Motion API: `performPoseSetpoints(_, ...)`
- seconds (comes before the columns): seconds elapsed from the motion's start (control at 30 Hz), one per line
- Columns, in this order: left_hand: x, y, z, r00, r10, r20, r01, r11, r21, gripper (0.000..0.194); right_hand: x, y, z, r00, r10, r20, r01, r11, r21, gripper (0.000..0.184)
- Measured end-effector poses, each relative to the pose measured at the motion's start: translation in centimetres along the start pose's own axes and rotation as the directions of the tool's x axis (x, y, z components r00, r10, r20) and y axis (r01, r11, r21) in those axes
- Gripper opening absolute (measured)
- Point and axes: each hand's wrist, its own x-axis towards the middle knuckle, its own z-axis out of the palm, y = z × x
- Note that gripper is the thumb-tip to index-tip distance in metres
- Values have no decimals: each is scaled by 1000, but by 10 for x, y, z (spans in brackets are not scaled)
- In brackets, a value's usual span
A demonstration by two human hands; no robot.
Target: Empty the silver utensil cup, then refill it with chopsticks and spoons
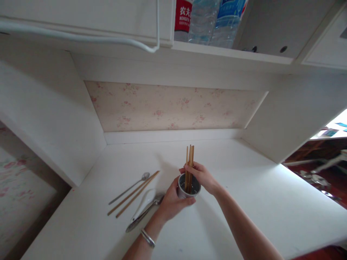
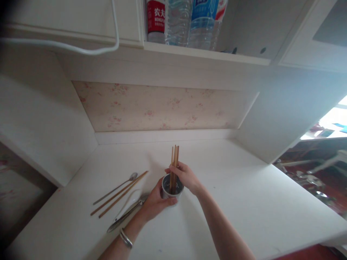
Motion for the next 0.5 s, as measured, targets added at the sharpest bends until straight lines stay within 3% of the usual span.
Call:
performPoseSetpoints(0.33, 0, 5, 1, 999, 4, 35, -4, 1000, 14, 79, -7, 9, -3, 1000, 17, 23, -20, 988, 156, 41)
performPoseSetpoints(0.5, 0, 7, 1, 998, -13, 54, 9, 997, 76, 78, -24, 30, -6, 990, -106, 91, 67, 929, 363, 47)
